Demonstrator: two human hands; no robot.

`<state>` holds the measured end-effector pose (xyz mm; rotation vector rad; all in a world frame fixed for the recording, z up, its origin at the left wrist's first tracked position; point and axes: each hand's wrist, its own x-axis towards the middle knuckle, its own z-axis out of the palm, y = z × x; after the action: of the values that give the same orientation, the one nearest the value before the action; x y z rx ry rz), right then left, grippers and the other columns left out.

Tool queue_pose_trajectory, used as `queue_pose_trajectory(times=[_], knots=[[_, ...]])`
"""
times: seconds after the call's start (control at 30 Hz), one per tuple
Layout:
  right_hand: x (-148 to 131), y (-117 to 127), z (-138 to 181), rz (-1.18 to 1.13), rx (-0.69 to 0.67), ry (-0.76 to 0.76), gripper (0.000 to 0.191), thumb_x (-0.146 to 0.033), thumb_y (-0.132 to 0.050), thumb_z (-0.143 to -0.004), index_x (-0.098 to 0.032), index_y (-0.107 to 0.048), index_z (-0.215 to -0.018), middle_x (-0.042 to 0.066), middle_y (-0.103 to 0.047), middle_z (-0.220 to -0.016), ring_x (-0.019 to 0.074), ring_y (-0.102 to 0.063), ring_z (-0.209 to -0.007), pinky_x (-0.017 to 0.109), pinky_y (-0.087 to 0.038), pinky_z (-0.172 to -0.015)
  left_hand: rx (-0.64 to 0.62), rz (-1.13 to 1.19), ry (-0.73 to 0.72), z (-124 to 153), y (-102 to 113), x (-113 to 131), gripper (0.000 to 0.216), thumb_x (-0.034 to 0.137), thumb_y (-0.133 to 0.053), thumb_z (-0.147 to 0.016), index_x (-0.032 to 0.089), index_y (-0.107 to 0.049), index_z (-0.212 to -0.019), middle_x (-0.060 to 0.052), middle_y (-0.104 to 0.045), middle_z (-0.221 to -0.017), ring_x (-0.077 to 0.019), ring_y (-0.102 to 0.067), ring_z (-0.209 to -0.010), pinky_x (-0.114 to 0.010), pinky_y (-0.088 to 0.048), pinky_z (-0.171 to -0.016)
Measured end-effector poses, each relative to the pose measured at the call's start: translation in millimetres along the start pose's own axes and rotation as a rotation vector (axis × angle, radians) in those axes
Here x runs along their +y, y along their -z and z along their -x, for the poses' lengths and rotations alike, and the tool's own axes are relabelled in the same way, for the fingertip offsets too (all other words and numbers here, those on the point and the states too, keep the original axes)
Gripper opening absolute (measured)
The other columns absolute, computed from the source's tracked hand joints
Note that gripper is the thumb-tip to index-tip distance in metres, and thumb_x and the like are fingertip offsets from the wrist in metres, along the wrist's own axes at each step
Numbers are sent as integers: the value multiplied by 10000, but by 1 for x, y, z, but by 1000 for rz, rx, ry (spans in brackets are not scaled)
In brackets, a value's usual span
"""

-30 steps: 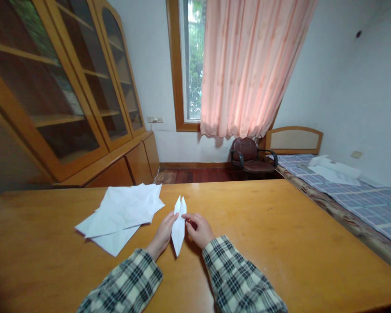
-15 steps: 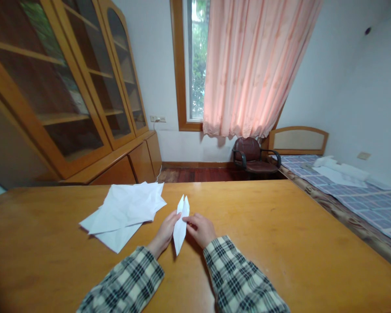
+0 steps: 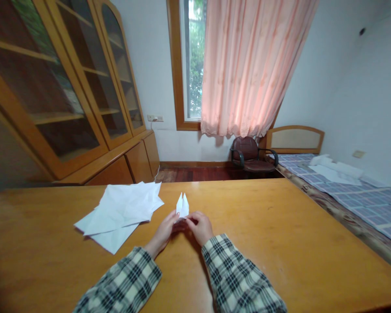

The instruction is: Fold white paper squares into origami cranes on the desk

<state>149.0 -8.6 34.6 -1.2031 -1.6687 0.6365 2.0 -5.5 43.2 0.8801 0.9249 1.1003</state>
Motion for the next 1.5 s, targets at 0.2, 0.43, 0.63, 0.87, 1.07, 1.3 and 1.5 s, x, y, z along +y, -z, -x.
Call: queue_pose_trajectory(times=[0.2,0.43,0.63,0.87,1.07,1.3,1.5], knots=[[-2,-1,-1,-44,24,-63,172,-277,-579,-791,-160,-685,-722,47,-664,-718,167,-590,-681,274,-450,-661,8,-41,1,-1,1,-3,333,412,-623,-752,174,-586,-983,-54,-689,-857,-156,-655,-699,-252,-509,-620],[3,-1,-1,-15,43,-117,244,-357,-567,-802,-161,-667,-695,32,-643,-674,160,-562,-647,267,-424,-636,-25,-62,-38,3,-2,-1,374,473,-616,-757,170,-582,-975,-71,-670,-949,-173,-654,-794,-264,-527,-642],[2,-2,-1,-36,48,-131,280,-381,-550,-802,-158,-622,-649,12,-583,-610,141,-512,-601,238,-390,-581,-110,-137,-81,4,-4,0,504,552,-650,-713,159,-549,-1011,-83,-664,-952,-169,-650,-791,-250,-503,-645],[3,-5,0,-65,38,-125,291,-415,-549,-802,-165,-578,-655,-16,-532,-575,120,-473,-553,224,-372,-544,-96,-179,-120,-1,-4,-6,474,521,-662,-713,145,-518,-963,-85,-669,-931,-157,-645,-729,-228,-482,-589],[-1,-4,2,-97,50,-165,258,-421,-582,-778,-206,-454,-712,-78,-427,-516,103,-423,-478,214,-343,-494,-94,-170,-114,1,-5,-6,434,509,-652,-726,153,-524,-938,-71,-677,-912,-154,-653,-691,-227,-490,-579],[2,-5,4,-131,32,-163,277,-456,-561,-797,-202,-481,-875,-96,-412,-511,111,-434,-464,216,-340,-477,-70,-153,-114,0,-5,-5,466,516,-676,-698,148,-556,-958,-81,-687,-905,-166,-663,-707,-225,-499,-568],[1,-6,3,-125,5,-171,309,-493,-549,-805,-185,-528,-785,-74,-419,-517,106,-423,-485,215,-324,-488,-59,-149,-91,1,-5,-1,473,503,-687,-690,141,-575,-972,-83,-695,-880,-156,-661,-660,-221,-491,-555]])
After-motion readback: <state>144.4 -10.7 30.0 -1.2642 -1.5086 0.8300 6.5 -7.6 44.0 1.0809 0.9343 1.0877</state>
